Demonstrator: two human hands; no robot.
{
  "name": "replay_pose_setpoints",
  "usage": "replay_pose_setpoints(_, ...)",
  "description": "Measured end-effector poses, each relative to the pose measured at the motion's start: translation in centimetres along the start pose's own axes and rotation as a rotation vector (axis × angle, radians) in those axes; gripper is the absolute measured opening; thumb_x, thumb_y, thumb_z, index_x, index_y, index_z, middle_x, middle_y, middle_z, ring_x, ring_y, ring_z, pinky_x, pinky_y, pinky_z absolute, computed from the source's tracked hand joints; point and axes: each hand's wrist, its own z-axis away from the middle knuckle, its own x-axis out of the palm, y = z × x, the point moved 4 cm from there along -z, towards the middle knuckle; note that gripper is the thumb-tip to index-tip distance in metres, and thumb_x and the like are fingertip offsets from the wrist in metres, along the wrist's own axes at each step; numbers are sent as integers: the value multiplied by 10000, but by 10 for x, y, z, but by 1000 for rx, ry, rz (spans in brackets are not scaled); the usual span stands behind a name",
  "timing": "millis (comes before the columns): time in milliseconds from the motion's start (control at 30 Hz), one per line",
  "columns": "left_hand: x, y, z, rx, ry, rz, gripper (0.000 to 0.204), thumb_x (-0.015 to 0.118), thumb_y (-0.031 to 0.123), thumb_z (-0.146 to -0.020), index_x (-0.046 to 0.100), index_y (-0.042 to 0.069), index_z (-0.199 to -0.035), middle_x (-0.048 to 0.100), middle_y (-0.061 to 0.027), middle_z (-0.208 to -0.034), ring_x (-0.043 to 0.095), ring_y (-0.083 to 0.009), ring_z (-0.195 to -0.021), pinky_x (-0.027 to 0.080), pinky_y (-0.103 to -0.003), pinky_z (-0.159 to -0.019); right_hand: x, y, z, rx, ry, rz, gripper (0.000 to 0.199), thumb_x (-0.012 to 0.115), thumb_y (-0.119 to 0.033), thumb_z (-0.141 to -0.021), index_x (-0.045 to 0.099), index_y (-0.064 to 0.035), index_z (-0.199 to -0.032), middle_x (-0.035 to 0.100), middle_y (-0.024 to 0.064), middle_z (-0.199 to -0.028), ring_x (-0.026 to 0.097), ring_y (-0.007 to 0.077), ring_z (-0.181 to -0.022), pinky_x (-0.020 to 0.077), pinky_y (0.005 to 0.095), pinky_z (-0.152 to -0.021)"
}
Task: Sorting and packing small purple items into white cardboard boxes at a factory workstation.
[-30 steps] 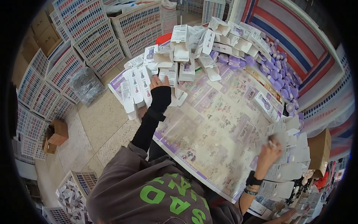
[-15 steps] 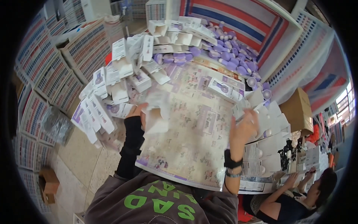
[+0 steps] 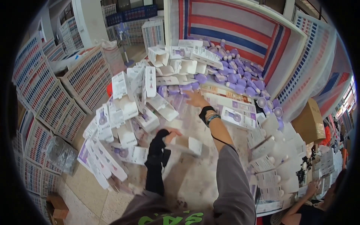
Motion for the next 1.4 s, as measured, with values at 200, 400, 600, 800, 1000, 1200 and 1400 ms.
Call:
replay_pose_setpoints(200,-24,-21,-42,-44,5,58,122,549,78,-840,635,8,-891,622,-79,-842,576,-176,-832,422,-272,-776,25,-9,-65,313,146,23,738,757,-386,-631,463,-213,-1285,450,218,-1281,359,465,-1199,259,594,-999)
replay_pose_setpoints(400,-26,-25,-28,-196,-8,151,150,527,84,-839,655,6,-834,638,-66,-835,586,-176,-811,431,-271,-771,42,3,-67,157,243,172,728,763,-211,-559,491,-142,-1231,531,182,-1180,413,426,-1151,352,495,-924)
replay_pose_setpoints(600,-40,-93,-18,-151,-145,-63,227,460,94,-833,655,-22,-845,652,-83,-811,598,-156,-782,446,-262,-719,-22,-36,94,298,-54,-50,717,777,-344,-634,430,-252,-1254,397,401,-1162,449,514,-1093,399,529,-909)
replay_pose_setpoints(800,-25,-30,-22,-273,-651,50,134,577,67,-749,691,54,-819,597,-33,-806,493,-134,-720,381,-262,-670,-59,-66,250,534,-450,-24,618,719,-387,-728,408,-210,-1231,468,299,-1110,506,494,-1027,429,504,-869)
replay_pose_setpoints(1000,23,72,-15,-56,-638,5,267,775,105,-551,704,58,-804,534,20,-721,463,-74,-723,357,-212,-653,-51,-38,296,654,-87,-41,701,725,-277,-709,369,-92,-1284,540,292,-1063,574,422,-939,486,459,-749)
replay_pose_setpoints(1200,62,83,-6,-34,-928,-11,190,742,50,-474,663,38,-647,605,-27,-692,525,-128,-677,410,-252,-634,-146,-121,317,229,591,-1087,736,720,-218,-699,359,-81,-1326,578,168,-1066,553,325,-1065,427,455,-914)
replay_pose_setpoints(1400,79,67,19,6,-799,-72,231,660,90,-630,681,17,-848,639,-42,-782,589,-160,-789,447,-260,-712,-141,-210,341,-209,645,-1708,580,724,-203,-722,456,-35,-1208,574,128,-1123,487,312,-1165,317,485,-1040)
